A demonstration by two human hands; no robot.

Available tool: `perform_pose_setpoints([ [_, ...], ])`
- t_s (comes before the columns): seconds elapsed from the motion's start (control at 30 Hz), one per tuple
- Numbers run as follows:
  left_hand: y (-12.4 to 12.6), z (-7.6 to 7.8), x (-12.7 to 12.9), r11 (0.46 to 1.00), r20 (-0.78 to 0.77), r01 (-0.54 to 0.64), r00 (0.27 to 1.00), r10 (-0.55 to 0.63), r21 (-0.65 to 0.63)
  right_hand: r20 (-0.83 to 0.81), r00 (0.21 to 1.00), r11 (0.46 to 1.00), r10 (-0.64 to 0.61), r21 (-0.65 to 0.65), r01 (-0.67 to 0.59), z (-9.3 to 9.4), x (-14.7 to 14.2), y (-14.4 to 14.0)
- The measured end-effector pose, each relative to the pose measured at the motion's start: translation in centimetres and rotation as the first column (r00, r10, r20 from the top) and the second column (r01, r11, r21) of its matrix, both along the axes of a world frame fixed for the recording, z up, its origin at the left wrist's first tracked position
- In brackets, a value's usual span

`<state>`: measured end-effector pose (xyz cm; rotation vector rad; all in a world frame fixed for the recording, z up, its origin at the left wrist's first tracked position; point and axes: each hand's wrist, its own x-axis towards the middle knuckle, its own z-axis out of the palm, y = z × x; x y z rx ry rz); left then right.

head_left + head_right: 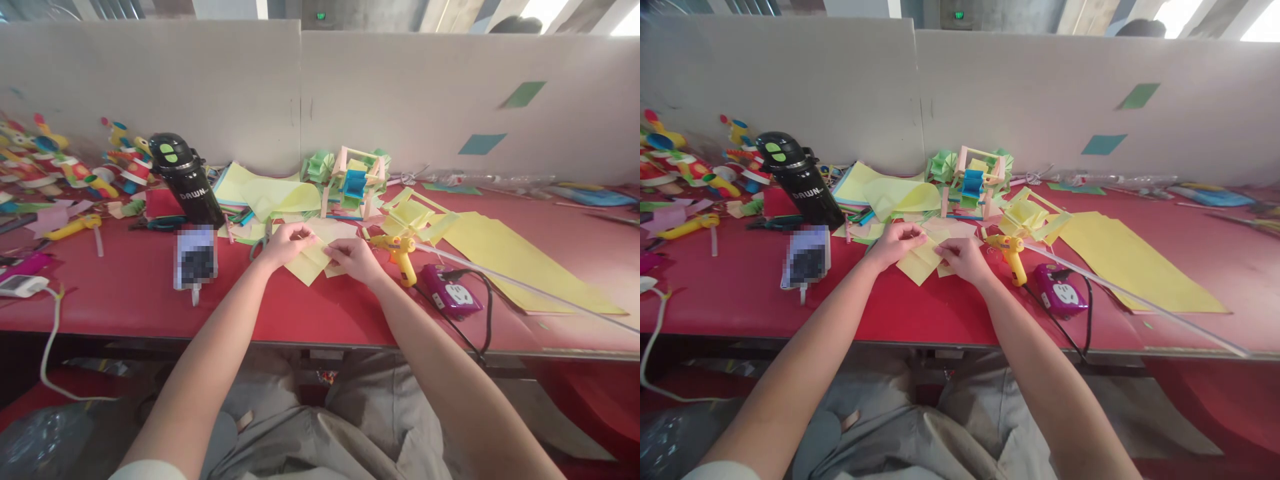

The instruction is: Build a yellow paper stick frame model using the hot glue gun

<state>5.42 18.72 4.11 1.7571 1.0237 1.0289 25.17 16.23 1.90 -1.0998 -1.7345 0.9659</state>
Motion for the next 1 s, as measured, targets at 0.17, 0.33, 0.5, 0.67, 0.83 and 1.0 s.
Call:
perform_pose_setpoints([
  [0.17, 0.2, -0.2, -0.1, 0.996, -0.038, -0.041, 0.998, 0.044, 0.082, -0.104, 0.994, 0.995, 0.044, -0.080, -0.053, 0.2, -0.3, -0.1],
  [0.33, 0.8, -0.8, -0.5, 1.000, -0.020, 0.003, 1.000, -0.003, -0.006, -0.126, 0.991, 0.998, -0.051, -0.037, 0.047, -0.3, -0.2, 0.4],
  [0.5, 1.3, -1.4, -0.8, 0.980, 0.113, -0.016, 0.993, 0.038, -0.197, -0.022, 0.994, 0.976, -0.107, 0.189, 0.110, -0.7, -0.1, 0.6],
  [0.67, 1.1, -0.7, -0.4, 0.885, 0.234, -0.004, 0.964, 0.128, -0.466, 0.072, 0.992, 0.916, -0.106, 0.395, 0.069, -0.6, -0.2, 0.2],
  [0.83, 0.9, 0.0, -0.4, 0.846, 0.365, 0.117, 0.926, 0.096, -0.520, 0.118, 0.985, 0.855, -0.129, 0.517, 0.050, -1.0, 0.0, 0.4],
  [1.0, 0.8, -0.4, -0.5, 0.902, 0.326, 0.123, 0.945, 0.021, -0.414, 0.175, 0.975, 0.848, -0.135, 0.529, 0.022, -1.4, 0.1, 0.6],
])
